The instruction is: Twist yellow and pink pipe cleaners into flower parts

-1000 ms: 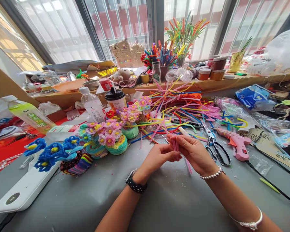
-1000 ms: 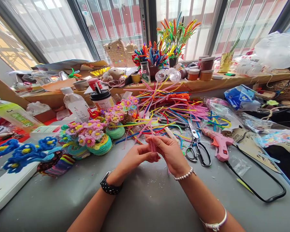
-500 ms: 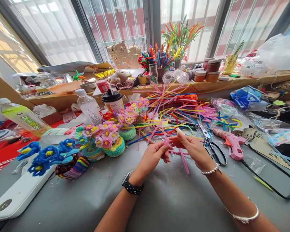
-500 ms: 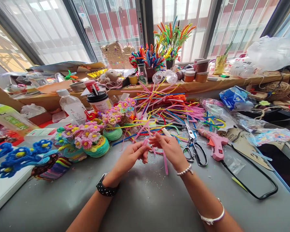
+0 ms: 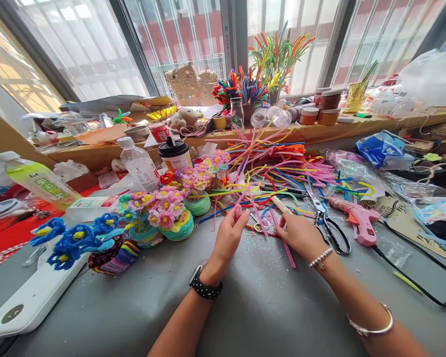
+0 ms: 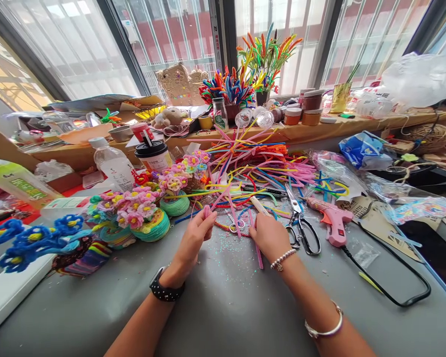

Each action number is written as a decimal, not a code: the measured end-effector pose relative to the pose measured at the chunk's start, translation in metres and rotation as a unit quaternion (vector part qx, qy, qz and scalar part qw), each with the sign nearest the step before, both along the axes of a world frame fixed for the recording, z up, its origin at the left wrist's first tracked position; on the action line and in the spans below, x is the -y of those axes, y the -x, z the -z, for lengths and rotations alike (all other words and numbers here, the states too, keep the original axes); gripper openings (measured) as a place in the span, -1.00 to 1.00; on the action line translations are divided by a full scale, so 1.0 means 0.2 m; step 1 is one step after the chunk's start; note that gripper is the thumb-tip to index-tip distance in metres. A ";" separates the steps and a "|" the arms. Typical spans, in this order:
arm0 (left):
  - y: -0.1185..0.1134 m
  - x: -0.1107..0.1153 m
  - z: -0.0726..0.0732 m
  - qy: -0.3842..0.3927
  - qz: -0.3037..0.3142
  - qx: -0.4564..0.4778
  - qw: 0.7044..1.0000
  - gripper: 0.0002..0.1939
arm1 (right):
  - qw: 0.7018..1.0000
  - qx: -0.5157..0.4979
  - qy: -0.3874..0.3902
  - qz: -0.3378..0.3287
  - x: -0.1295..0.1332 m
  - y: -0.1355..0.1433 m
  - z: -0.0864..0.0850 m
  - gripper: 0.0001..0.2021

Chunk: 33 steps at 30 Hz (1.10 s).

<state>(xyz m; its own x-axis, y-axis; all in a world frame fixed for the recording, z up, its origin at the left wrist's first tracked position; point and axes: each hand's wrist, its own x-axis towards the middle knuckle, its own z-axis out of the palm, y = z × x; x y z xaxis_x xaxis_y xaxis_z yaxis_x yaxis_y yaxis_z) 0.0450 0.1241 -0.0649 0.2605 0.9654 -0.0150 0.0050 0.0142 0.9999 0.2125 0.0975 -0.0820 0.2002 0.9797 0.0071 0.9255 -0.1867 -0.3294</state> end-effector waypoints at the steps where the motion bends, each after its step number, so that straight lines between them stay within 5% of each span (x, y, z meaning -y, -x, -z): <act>1: 0.00 0.00 0.00 -0.013 0.000 -0.008 1.000 -0.71 | 1.000 -0.014 -0.002 0.000 0.00 -0.01 0.00 -0.90; 5: -0.01 0.01 -0.01 -0.038 0.027 -0.022 0.999 -0.68 | 0.983 -0.177 -0.043 -0.002 0.01 -0.03 -0.07 -0.89; 9: -0.02 0.04 -0.03 -0.061 0.087 -0.062 0.992 -0.71 | 0.842 -0.532 -0.090 -0.015 0.03 -0.01 -0.13 -0.78; 11: -0.02 0.04 -0.02 -0.087 0.094 -0.098 0.987 -0.72 | 0.787 -0.610 -0.090 -0.014 0.04 0.01 -0.15 -0.77; 15: 0.00 0.02 0.00 -0.123 0.045 -0.164 0.978 -0.64 | 0.726 -0.682 -0.086 0.008 0.04 0.03 -0.15 -0.79; 22: 0.01 0.01 -0.01 -0.153 0.031 -0.224 0.962 -0.61 | 0.672 -0.734 -0.103 0.000 0.02 0.02 -0.11 -0.85; 28: 0.01 0.02 -0.03 -0.111 0.071 -0.137 0.982 -0.66 | 0.610 -0.765 -0.206 0.006 0.01 0.02 -0.11 -0.83; 31: 0.01 0.01 -0.03 -0.076 0.079 -0.084 0.990 -0.71 | 0.621 -0.757 -0.202 -0.029 0.02 0.02 -0.12 -0.81; 33: 0.01 0.01 -0.03 -0.070 0.069 -0.069 0.993 -0.74 | 0.657 -0.720 -0.222 -0.033 0.02 0.02 -0.12 -0.78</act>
